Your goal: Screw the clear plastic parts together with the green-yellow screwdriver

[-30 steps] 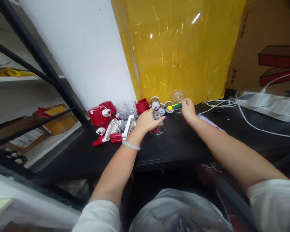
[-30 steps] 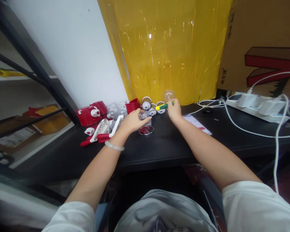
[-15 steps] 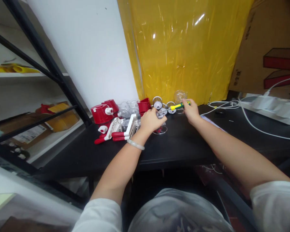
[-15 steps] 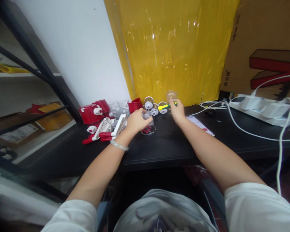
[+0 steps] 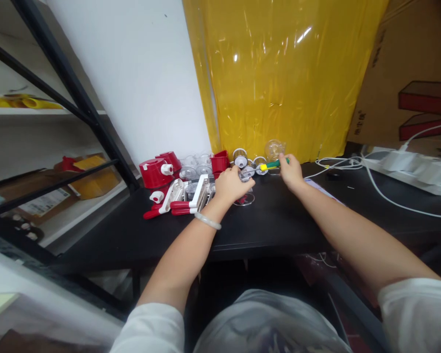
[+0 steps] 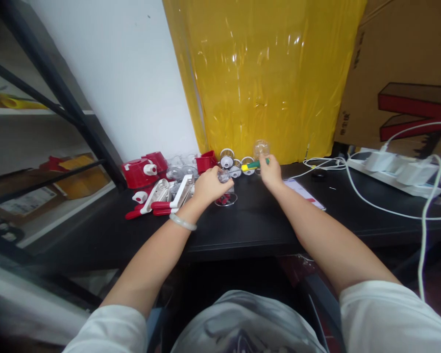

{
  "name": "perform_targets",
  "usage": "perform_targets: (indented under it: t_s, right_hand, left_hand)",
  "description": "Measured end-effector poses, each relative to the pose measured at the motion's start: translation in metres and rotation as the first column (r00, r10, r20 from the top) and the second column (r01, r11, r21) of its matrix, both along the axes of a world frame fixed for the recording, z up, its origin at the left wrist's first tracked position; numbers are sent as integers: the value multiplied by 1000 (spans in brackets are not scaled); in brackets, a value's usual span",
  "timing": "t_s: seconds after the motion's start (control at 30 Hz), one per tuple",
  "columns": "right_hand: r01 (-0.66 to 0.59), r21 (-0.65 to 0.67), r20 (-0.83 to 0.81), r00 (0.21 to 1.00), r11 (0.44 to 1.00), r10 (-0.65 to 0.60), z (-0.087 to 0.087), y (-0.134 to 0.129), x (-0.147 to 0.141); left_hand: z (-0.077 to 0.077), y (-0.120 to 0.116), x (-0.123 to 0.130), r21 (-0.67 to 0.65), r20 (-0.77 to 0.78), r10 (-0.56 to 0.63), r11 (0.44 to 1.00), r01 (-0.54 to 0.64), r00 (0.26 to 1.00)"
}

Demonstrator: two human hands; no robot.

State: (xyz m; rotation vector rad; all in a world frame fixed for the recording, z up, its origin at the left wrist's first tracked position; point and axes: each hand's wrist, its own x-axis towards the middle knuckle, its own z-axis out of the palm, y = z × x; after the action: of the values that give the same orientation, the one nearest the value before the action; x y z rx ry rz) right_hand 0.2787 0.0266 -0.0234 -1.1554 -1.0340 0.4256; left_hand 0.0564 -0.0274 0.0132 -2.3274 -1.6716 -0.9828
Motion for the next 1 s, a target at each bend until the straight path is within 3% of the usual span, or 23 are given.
perform_targets:
  t_s: [0.07,0.27,0.37,0.6,0.7,0.83,0.9,1.0]
  right_hand:
    - [-11,-10,-20,1000,1000,11,-1,2,0]
    - [-180,79,-330,924,981,196,-1,8,-9]
    - [-206,113,-321,918,972,232,-1,7,-9]
    - [-12,4,-55,998,1000,12,-1,0,-3]
    - [-48,8,-148,988,999,49,-1,3,-5]
    - [-207,91,-357,906,974,226,1,6,-8]
    - [-255,126,-381,880,959,284,2,5,-9]
    - [-235,121,-376,889,964,264,2,3,-10]
  left_hand:
    - [0,0,0,6,1,-4,1000,4,1000]
    - [0,0,1,1,20,0,1000,0,1000]
    - [1,-1,1,0,10,0,1000,0,1000]
    - [2,-3,1,6,-16,10,1000,-10,1000]
    - [3,-3,1,2,-22,6,1000,-6,1000]
    - [2,-2,0,-4,-11,-5,1000,5,1000]
    - [2,-1,0,-2,-3,-7,1000,7,1000]
    - [2,-1,0,3,-5,-6,1000,6,1000]
